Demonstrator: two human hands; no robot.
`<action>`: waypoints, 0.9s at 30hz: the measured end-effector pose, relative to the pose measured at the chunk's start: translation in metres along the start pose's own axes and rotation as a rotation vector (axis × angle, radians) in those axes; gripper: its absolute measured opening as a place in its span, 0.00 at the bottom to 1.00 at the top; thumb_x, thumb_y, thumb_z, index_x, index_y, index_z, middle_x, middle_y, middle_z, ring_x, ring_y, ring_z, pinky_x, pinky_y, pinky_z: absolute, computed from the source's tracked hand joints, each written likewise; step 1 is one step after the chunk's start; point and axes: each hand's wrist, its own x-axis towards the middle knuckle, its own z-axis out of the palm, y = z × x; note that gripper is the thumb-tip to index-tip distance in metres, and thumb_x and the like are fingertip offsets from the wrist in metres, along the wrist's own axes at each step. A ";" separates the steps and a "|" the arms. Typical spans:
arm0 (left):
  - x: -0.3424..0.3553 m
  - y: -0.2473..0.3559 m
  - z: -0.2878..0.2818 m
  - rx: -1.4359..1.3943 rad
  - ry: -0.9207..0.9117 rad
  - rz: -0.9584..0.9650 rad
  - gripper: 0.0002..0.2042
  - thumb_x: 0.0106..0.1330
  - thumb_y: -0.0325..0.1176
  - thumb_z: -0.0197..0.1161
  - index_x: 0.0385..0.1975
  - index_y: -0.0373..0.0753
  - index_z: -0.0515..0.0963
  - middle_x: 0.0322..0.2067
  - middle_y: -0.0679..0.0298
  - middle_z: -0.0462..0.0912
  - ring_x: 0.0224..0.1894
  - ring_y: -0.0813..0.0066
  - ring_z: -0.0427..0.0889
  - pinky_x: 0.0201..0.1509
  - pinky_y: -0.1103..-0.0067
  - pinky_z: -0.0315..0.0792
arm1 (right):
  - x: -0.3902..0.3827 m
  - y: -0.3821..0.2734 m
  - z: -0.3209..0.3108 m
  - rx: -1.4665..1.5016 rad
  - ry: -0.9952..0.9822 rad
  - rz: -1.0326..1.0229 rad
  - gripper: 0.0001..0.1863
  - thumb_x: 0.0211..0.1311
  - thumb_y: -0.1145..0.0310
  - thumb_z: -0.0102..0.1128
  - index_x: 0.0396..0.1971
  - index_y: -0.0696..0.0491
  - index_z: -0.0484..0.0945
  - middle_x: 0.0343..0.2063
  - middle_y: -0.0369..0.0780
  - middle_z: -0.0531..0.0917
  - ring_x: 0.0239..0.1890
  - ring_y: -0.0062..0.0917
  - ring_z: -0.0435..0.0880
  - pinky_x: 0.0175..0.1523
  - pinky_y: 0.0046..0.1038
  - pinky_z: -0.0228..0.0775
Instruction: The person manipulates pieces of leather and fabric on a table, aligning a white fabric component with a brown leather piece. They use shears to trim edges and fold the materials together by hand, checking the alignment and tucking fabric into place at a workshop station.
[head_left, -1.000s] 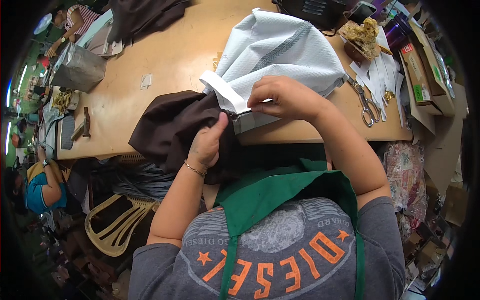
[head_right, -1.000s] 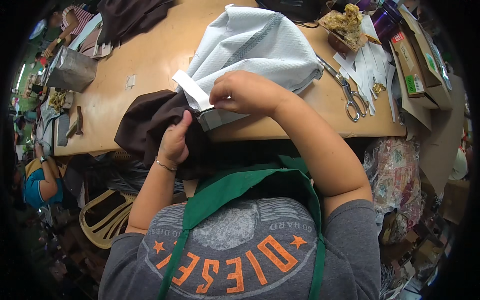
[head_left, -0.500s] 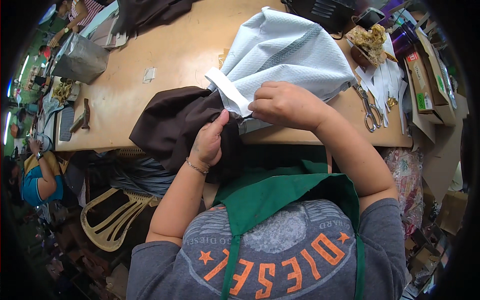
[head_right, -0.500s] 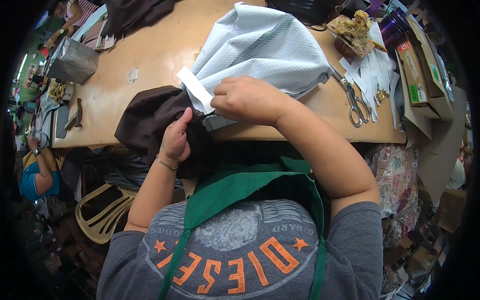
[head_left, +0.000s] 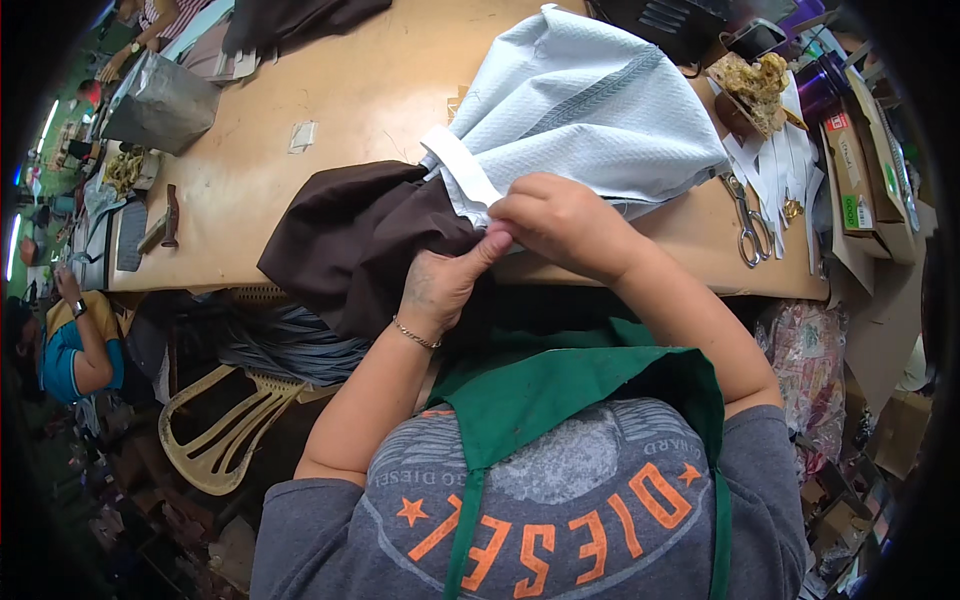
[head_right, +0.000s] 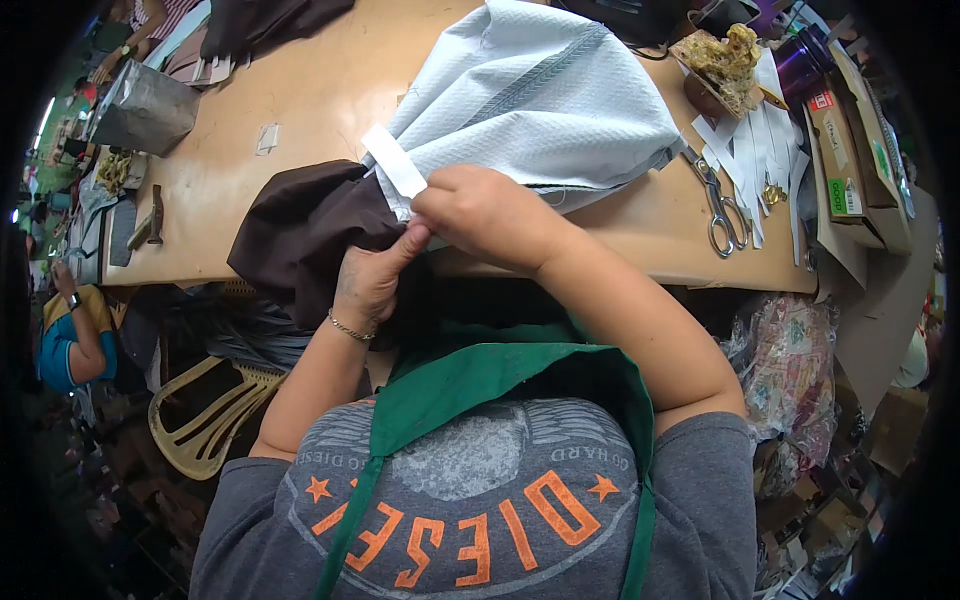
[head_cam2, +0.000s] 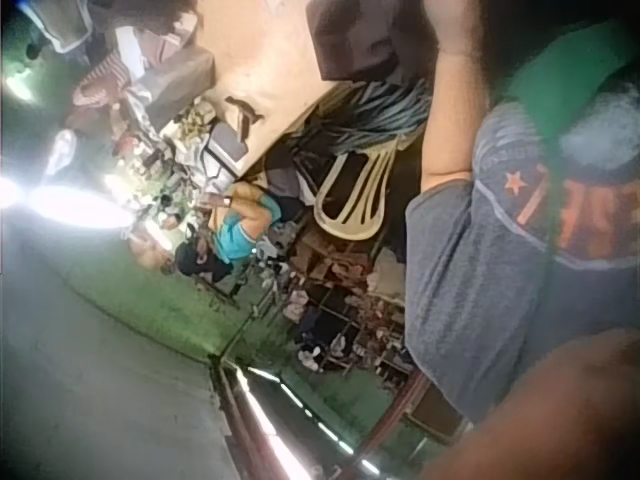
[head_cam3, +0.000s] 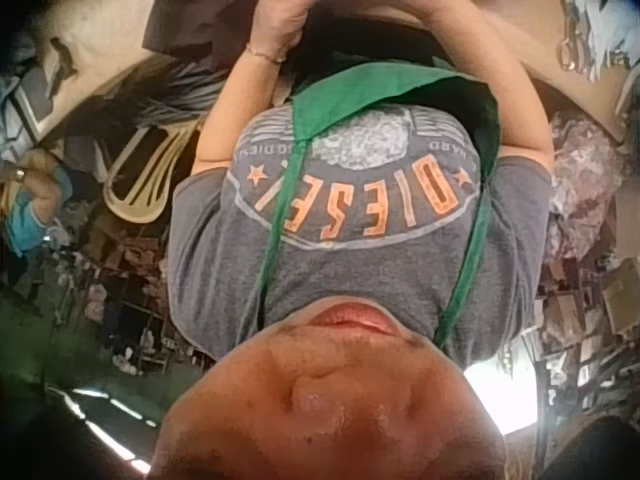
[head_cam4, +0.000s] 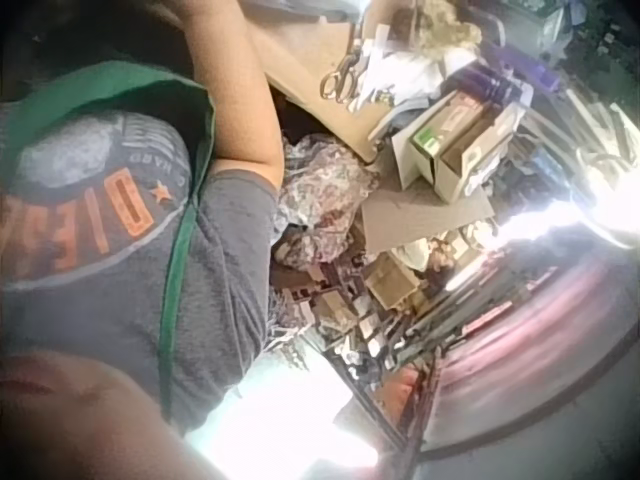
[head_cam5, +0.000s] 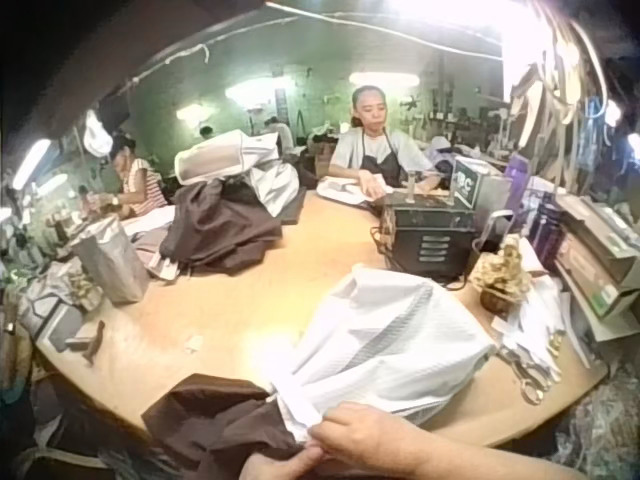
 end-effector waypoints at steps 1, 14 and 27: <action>0.000 0.001 0.000 -0.003 -0.031 0.172 0.22 0.54 0.48 0.68 0.31 0.30 0.80 0.28 0.67 0.81 0.33 0.84 0.75 0.38 0.85 0.69 | -0.002 0.002 -0.002 0.046 0.001 0.028 0.04 0.49 0.69 0.59 0.25 0.52 0.74 0.24 0.40 0.76 0.30 0.35 0.76 0.37 0.34 0.69; -0.001 0.013 0.011 -0.355 0.034 -0.249 0.12 0.54 0.27 0.63 0.37 0.30 0.77 0.35 0.63 0.80 0.38 0.75 0.78 0.44 0.80 0.70 | -0.019 -0.004 0.002 0.148 0.073 0.101 0.08 0.45 0.73 0.60 0.28 0.51 0.74 0.27 0.37 0.74 0.34 0.34 0.74 0.39 0.34 0.67; -0.001 0.013 0.020 -0.523 0.130 -0.282 0.09 0.57 0.26 0.61 0.36 0.31 0.77 0.34 0.63 0.80 0.35 0.74 0.79 0.43 0.79 0.72 | -0.036 -0.012 0.010 -0.488 0.217 -0.163 0.09 0.43 0.64 0.57 0.28 0.45 0.76 0.26 0.28 0.70 0.35 0.20 0.71 0.45 0.25 0.59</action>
